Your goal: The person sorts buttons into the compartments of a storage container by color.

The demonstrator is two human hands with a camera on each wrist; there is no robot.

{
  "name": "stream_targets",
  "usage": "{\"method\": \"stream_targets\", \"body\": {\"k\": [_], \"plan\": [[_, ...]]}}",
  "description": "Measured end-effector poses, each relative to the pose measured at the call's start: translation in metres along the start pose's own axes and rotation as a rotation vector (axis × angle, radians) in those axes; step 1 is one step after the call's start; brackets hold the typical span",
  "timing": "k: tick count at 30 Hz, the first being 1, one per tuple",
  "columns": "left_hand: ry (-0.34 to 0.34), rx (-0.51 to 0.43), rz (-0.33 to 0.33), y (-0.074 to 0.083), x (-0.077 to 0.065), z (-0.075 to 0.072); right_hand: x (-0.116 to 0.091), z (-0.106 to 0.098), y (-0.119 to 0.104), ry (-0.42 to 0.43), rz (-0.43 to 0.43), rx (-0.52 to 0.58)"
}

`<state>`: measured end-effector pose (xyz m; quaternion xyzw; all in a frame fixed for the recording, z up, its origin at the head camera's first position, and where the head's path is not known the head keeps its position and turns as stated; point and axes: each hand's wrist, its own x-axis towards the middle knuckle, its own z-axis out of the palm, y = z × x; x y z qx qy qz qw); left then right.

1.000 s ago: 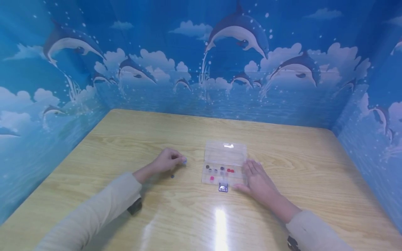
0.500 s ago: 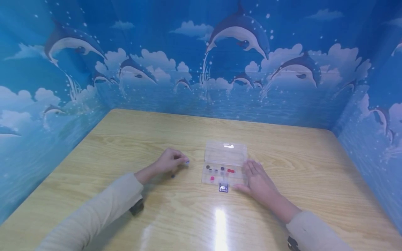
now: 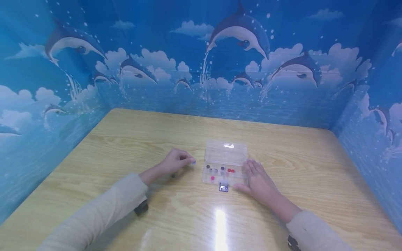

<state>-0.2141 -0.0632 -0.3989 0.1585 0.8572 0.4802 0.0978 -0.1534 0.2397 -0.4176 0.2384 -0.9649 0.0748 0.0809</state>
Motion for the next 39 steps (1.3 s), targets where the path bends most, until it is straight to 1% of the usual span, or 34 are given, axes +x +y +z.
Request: {"method": "stream_targets", "body": {"k": [4,9,14,21,23,27,32,39], "plan": [[-0.012,-0.011,0.001,0.005,0.000,0.004,0.000,0.000,0.000,-0.001,0.002,0.005],[-0.029,-0.022,-0.033,0.012,0.003,0.011,0.000,0.000,0.001,-0.003,0.005,0.009],[-0.036,-0.033,0.001,0.016,0.006,0.017,0.000,0.000,0.001,-0.007,0.011,0.013],[-0.047,-0.033,0.021,0.023,0.009,0.026,0.000,0.000,0.001,-0.006,0.010,0.009],[-0.051,-0.031,0.036,0.025,0.010,0.029,0.000,0.000,0.000,-0.003,0.008,0.010],[-0.065,-0.035,0.030,0.030,0.011,0.033,0.000,-0.001,0.000,-0.001,0.009,0.010],[-0.087,-0.036,0.004,0.036,0.012,0.039,0.000,0.000,0.000,0.013,-0.004,0.007],[-0.110,-0.034,0.020,0.046,0.013,0.050,0.000,0.000,0.000,0.027,-0.015,0.007]]}}
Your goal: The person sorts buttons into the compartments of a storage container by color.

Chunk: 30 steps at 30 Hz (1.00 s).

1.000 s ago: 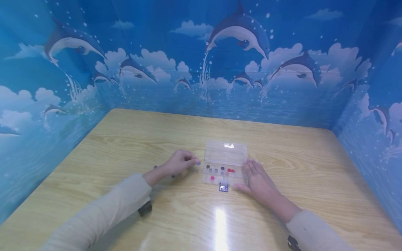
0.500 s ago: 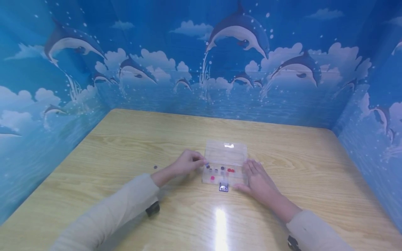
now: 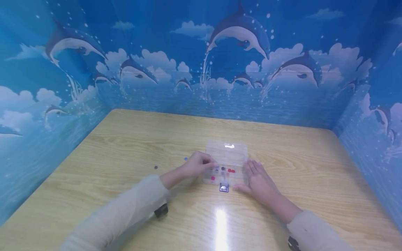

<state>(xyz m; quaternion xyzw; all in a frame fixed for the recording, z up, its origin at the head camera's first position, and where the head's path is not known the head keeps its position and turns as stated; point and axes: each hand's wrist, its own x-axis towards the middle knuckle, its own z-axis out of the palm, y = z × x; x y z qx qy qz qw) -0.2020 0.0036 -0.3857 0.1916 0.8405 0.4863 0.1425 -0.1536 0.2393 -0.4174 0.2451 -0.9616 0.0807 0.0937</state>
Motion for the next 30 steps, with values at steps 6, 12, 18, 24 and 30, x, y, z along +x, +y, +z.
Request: {"method": "stream_targets", "body": {"k": [6,12,18,24,30], "plan": [[-0.031,-0.021,0.018,0.005,0.003,0.009,-0.001,0.000,0.000,0.004,-0.004,0.003],[-0.040,-0.016,0.051,0.007,0.005,0.015,-0.001,0.000,0.001,0.017,-0.011,0.010],[-0.047,-0.013,0.077,0.009,0.007,0.022,0.000,0.001,0.003,0.026,-0.021,0.003],[-0.055,0.007,0.089,0.014,0.009,0.027,0.002,0.001,0.003,0.026,-0.023,0.009],[-0.072,0.044,0.096,0.016,0.012,0.036,0.000,0.002,0.004,0.033,-0.034,-0.002]]}}
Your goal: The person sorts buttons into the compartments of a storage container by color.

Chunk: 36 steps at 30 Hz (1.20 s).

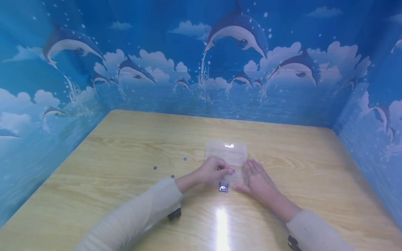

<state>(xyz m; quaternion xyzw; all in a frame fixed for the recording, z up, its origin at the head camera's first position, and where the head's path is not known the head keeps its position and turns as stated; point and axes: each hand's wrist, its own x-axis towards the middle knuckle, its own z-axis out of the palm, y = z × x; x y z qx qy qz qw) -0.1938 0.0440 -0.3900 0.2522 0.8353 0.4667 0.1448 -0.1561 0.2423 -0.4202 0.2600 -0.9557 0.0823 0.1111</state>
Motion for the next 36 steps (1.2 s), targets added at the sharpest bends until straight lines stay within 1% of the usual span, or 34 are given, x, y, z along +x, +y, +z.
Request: {"method": "stream_targets", "body": {"k": [6,9,11,18,24,31,36], "plan": [[-0.032,0.083,0.035,0.006,0.002,0.003,0.001,0.001,0.000,0.037,-0.034,-0.016],[-0.042,0.140,0.061,0.007,0.003,0.005,0.002,0.000,0.000,0.043,-0.036,-0.012],[-0.052,0.193,0.078,0.008,0.004,0.006,0.002,0.000,0.000,0.042,-0.035,-0.007],[-0.103,0.300,0.076,0.007,0.008,0.011,0.000,0.002,-0.001,0.030,-0.027,-0.002],[-0.117,0.420,0.083,0.009,0.012,0.013,0.001,0.002,0.000,0.031,-0.031,0.006],[-0.136,0.467,0.069,0.010,0.015,0.015,0.001,0.002,0.000,0.033,-0.036,0.006],[-0.143,0.485,0.081,0.010,0.014,0.015,0.001,0.002,0.000,0.030,-0.028,0.003]]}}
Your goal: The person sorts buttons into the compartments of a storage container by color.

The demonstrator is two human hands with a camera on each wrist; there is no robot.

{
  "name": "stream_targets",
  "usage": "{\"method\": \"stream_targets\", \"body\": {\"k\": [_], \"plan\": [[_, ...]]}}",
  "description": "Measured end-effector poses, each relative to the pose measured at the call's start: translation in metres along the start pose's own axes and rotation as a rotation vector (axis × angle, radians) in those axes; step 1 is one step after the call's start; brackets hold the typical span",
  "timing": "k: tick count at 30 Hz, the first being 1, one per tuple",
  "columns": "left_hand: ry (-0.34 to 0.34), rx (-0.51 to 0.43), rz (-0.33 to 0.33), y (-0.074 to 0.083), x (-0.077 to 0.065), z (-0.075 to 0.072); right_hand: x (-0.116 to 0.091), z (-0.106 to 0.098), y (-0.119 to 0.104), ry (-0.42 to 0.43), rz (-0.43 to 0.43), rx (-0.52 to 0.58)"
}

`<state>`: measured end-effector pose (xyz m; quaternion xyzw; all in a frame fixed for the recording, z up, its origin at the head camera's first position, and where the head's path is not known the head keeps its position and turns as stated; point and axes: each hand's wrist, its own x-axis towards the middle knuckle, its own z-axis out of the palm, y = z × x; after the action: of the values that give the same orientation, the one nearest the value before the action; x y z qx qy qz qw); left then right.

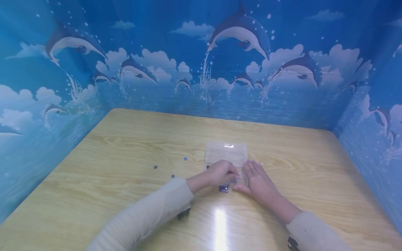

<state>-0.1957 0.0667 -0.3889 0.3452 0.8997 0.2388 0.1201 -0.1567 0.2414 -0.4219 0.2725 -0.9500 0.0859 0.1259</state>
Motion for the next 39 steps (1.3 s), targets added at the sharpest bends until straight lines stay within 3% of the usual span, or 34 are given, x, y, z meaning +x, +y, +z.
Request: {"method": "stream_targets", "body": {"k": [5,12,19,24,30,39], "plan": [[0.019,-0.029,0.012,-0.002,-0.001,0.001,-0.001,0.001,0.000,-0.010,0.011,0.004],[0.132,-0.193,0.011,-0.009,-0.006,-0.004,0.000,0.000,-0.002,-0.020,0.016,-0.001],[0.220,-0.266,0.017,-0.018,-0.012,-0.014,0.000,-0.002,-0.002,-0.045,0.036,-0.004],[0.267,-0.270,0.024,-0.026,-0.018,-0.016,0.000,-0.003,-0.003,-0.053,0.050,0.002],[0.284,-0.264,-0.021,-0.030,-0.025,-0.020,0.000,-0.005,-0.003,-0.063,0.063,0.012],[0.305,-0.268,-0.031,-0.040,-0.031,-0.025,0.000,-0.004,-0.003,-0.074,0.070,0.012]]}}
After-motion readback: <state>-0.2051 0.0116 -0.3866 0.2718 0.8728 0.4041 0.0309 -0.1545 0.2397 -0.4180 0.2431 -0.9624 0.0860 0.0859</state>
